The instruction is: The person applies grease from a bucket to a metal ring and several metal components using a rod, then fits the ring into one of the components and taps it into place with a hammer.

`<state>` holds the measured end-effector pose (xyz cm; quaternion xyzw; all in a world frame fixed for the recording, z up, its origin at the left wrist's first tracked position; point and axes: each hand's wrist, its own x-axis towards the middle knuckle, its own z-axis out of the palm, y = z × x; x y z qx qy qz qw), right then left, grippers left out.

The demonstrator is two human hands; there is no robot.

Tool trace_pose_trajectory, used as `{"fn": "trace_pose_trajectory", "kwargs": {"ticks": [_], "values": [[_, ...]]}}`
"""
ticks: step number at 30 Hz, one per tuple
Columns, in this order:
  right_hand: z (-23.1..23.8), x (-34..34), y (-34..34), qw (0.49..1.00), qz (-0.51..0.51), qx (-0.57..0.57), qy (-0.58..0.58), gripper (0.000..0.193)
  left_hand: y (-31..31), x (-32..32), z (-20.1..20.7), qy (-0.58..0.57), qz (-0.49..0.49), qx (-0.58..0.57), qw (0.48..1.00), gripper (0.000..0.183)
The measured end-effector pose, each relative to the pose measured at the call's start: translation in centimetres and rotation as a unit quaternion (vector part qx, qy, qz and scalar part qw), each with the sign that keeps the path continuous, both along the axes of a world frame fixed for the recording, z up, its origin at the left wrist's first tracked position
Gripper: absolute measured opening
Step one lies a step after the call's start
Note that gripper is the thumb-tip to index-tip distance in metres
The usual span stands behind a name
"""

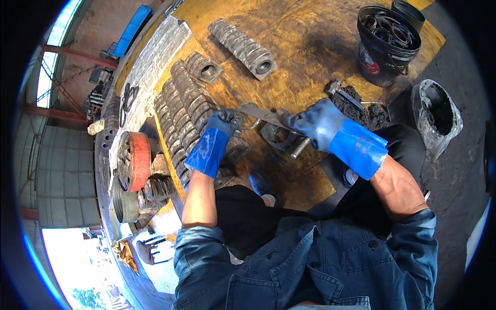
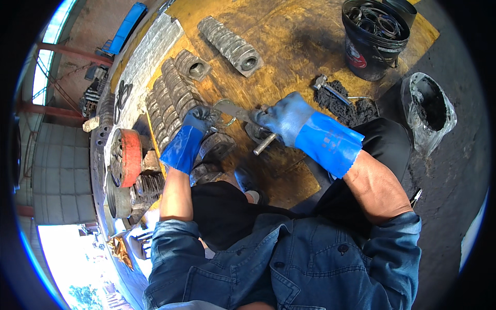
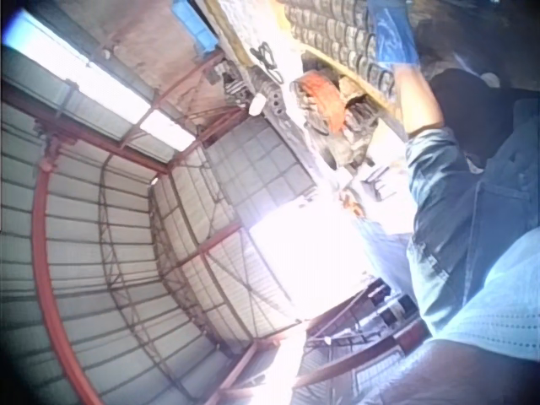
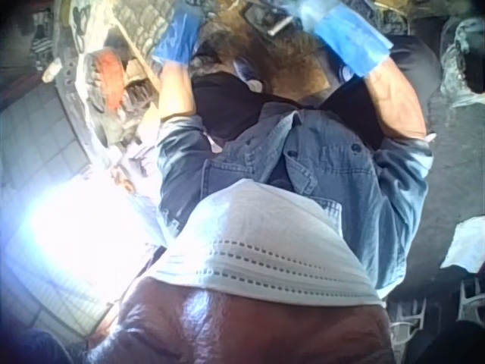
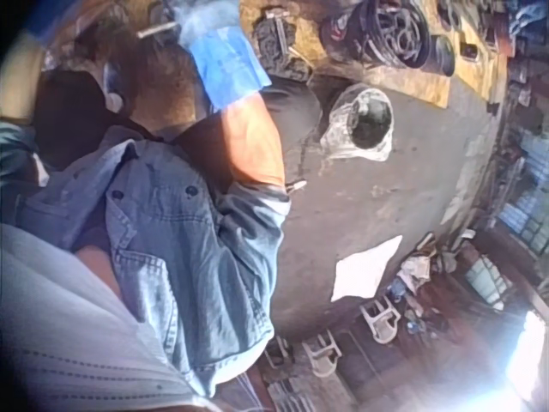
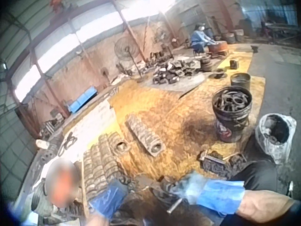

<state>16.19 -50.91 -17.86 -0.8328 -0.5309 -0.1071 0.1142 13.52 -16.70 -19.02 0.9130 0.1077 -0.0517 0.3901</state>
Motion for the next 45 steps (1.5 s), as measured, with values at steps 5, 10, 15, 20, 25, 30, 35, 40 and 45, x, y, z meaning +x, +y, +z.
{"fn": "trace_pose_trajectory", "kwargs": {"ticks": [5, 10, 15, 20, 25, 30, 35, 40, 45], "values": [[0.4, 0.1, 0.7, 0.998, -0.004, 0.017, 0.065, 0.07, 4.0, -0.2, -3.2, -0.024, -0.015, 0.059, 0.998, 0.01], [-1.8, 0.9, 0.1, 0.972, -0.039, 0.167, 0.162, 0.047, 0.8, 0.1, -0.8, -0.04, 0.05, -0.078, 0.995, 0.006], [-3.6, 1.1, 1.6, 0.916, -0.077, 0.238, 0.313, 0.039, -0.1, -0.8, 1.9, -0.08, 0.122, -0.16, 0.976, 0.006], [-3.1, 0.8, 2.8, 0.686, -0.097, 0.308, 0.652, 0.026, 1.3, -0.5, 1.4, -0.11, 0.087, -0.155, 0.978, 0.021], [-4.0, 1.8, 2.7, 0.519, -0.063, 0.348, 0.778, 0.029, 1.2, -0.1, 0.4, -0.192, 0.13, -0.332, 0.914, 0.017], [-2.2, -0.4, 3.8, 0.604, -0.086, 0.344, 0.714, 0.039, 1.0, -0.2, 0.1, -0.232, 0.136, -0.404, 0.874, 0.019], [-1.4, -1.3, 4.4, 0.539, -0.094, 0.363, 0.755, 0.042, 1.0, 0.3, -0.5, -0.294, 0.109, -0.404, 0.859, 0.022], [-1.3, -1.5, 5.0, 0.47, -0.1, 0.382, 0.789, 0.036, 0.6, 0.6, -0.8, -0.325, 0.107, -0.514, 0.787, 0.022], [-0.6, -2.1, 5.3, 0.43, -0.077, 0.408, 0.802, 0.04, 2.3, 1.0, -1.8, -0.307, 0.084, -0.56, 0.765, 0.019]]}}
